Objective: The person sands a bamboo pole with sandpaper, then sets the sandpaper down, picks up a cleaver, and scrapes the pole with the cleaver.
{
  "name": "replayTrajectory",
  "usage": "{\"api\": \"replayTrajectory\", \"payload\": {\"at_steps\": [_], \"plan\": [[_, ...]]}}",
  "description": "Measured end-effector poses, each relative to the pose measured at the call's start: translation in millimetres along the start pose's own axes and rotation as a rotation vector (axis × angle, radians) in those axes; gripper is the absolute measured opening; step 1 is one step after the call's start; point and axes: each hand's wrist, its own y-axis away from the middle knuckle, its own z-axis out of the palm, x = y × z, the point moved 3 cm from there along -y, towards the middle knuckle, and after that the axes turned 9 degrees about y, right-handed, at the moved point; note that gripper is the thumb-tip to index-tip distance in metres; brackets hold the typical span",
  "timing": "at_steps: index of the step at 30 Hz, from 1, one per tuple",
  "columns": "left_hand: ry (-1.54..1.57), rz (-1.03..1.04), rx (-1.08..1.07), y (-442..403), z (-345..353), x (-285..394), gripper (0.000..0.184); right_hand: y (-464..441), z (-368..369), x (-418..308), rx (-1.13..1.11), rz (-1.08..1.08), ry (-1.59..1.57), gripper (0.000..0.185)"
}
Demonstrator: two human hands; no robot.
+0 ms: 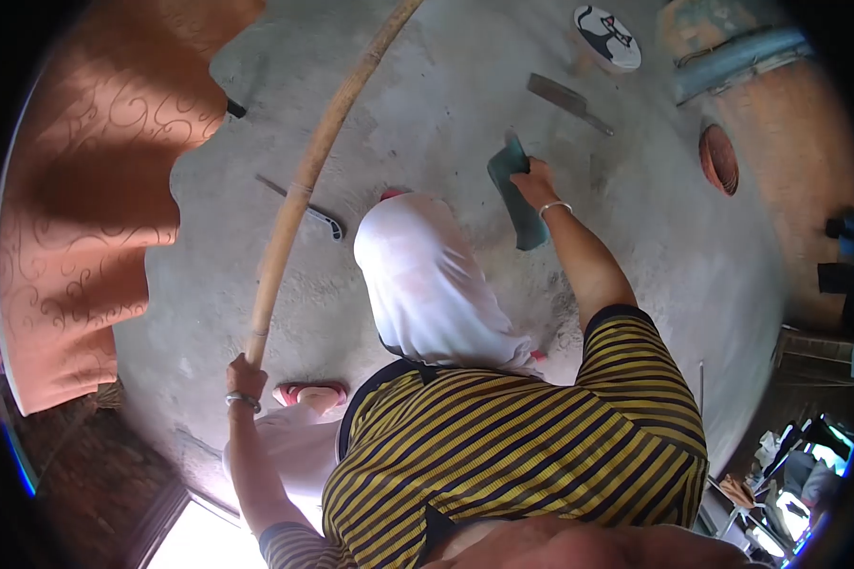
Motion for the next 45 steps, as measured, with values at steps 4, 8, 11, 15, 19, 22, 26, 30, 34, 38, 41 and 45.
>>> {"api": "replayTrajectory", "payload": {"at_steps": [4, 8, 11, 15, 19, 22, 26, 30, 34, 38, 41, 45], "plan": [[-0.036, 0.002, -0.039, -12, 23, 4, 0.019, 10, 4, 26, -0.149, 0.118, -0.006, 0.046], [0.076, -0.007, -0.007, -9, 13, 26, 0.017, 15, 8, 28, -0.259, 0.355, -0.702, 0.042], [0.043, -0.002, 0.039, -11, 2, 19, 0.018, 18, 1, 20, -0.295, 0.380, -0.899, 0.040], [0.022, 0.006, 0.062, -11, -12, 24, 0.021, 35, -25, 13, -0.278, 0.364, -0.983, 0.040], [-0.055, -0.016, 0.085, -23, -20, 26, 0.022, 34, -37, 38, -0.198, 0.358, -0.719, 0.041], [-0.070, -0.016, 0.089, -27, -26, 45, 0.021, 11, -28, 66, -0.155, 0.372, -0.516, 0.044], [-0.058, -0.057, 0.077, -38, -28, 66, 0.021, -17, -13, 84, -0.164, 0.420, -0.213, 0.055], [-0.084, -0.099, 0.076, -60, -15, 77, 0.020, -52, -2, 89, -0.229, 0.379, -0.061, 0.066], [-0.079, -0.054, 0.053, -84, -11, 96, 0.022, -80, 21, 117, -0.280, 0.261, -0.046, 0.067], [-0.195, -0.111, 0.011, -116, -4, 103, 0.028, -62, 54, 125, -0.211, 0.157, -0.003, 0.072], [-0.315, -0.090, -0.072, -142, 5, 95, 0.031, -32, 82, 130, -0.308, 0.247, 0.007, 0.073], [-0.184, -0.114, -0.096, -150, 13, 136, 0.030, -11, 113, 123, 0.028, 0.078, 0.188, 0.057]]}}
